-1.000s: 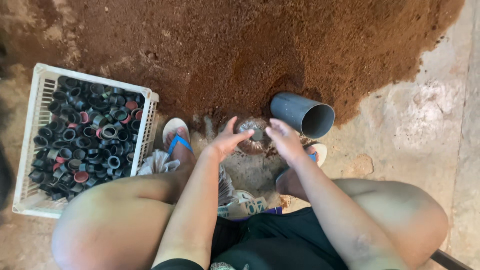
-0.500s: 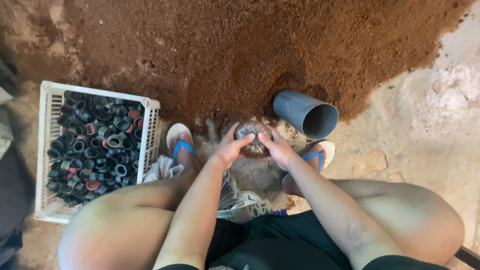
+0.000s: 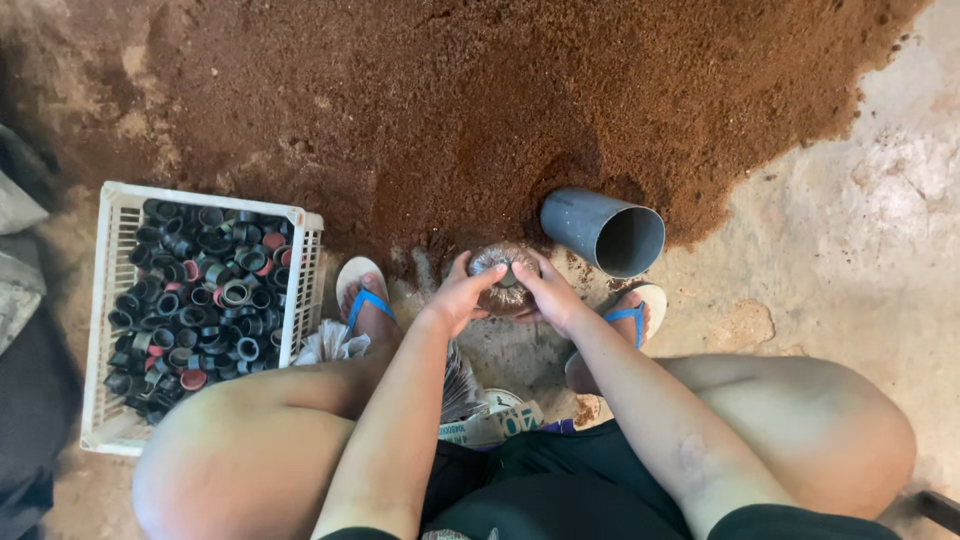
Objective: The person, while sitting on the floor, uses a plastic sleeve and a cylindrical guide to pack substrate into a clear plastic bag. The person uses their hands to scoop the substrate, press it into the bag, and then secures the top with a black plastic ring.
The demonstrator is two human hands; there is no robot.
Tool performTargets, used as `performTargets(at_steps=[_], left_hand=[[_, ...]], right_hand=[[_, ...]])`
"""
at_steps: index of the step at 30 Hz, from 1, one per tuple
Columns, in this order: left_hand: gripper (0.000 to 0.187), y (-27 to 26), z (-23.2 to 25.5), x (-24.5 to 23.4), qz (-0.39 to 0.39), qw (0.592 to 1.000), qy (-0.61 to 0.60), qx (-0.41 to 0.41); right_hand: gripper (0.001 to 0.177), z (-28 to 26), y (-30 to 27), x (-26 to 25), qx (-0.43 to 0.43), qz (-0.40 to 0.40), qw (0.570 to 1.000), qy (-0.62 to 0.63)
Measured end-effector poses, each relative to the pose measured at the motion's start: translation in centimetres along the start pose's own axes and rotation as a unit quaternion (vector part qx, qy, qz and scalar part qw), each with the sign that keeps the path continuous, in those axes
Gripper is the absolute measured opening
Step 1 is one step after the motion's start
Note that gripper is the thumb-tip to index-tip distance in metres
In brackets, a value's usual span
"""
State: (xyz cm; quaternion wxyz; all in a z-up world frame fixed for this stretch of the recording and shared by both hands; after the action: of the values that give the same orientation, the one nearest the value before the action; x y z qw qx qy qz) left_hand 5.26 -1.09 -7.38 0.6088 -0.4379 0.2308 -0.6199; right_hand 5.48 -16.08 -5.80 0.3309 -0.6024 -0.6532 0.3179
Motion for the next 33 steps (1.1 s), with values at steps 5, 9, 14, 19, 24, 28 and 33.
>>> performTargets(at_steps=[5, 9, 14, 19, 24, 28, 33], left_hand=[[0.092, -2.4, 0.4, -0.1, 0.04, 0.999, 0.033, 0.014], [0.079, -2.3, 1.3, -1.3, 0.131, 0.958, 0.234, 0.101], [0.072, 2.1, -1.4, -2.2, 0.17, 0.935, 0.29, 0.116], [0.071, 1.6, -0.5, -2.2, 0.156, 0.945, 0.27, 0.102], [0.095, -4.4, 1.7, 0.6, -0.008, 0.999, -0.028, 0.046], [0.109, -2.9, 0.7, 0.2, -0.045, 0.998, -0.005, 0.049], [0.119, 0.4, -1.1, -1.4, -0.017, 0.998, 0.048, 0.025]], right_hand=[[0.072, 0.1, -2.2, 1.0, 0.019, 0.016, 0.998, -0.058], [0.073, -1.3, -2.1, -0.1, -0.023, 0.061, 0.961, -0.269], [0.062, 1.8, 2.2, -1.4, -0.05, 0.115, 0.942, -0.311], [0.064, -0.1, -0.3, -0.6, -0.037, 0.098, 0.948, -0.299], [0.084, 2.5, -0.7, 0.6, -0.024, -0.062, 0.996, 0.057], [0.106, 1.9, -0.7, 0.2, -0.056, -0.074, 0.996, 0.005], [0.102, 0.9, -0.7, 0.2, -0.054, -0.059, 0.993, -0.088]])
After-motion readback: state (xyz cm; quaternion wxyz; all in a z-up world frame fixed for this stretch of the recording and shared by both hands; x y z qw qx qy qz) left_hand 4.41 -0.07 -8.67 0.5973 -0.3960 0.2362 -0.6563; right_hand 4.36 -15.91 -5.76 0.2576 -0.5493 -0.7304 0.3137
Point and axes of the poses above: each hand's wrist, its own y-axis towards the middle knuckle, its own x-axis out of the palm, z = x × y, the point moved 9 cm from there along y, towards the middle knuckle, and after that the axes turned 1 degree about -y, right-handed, at the moved point
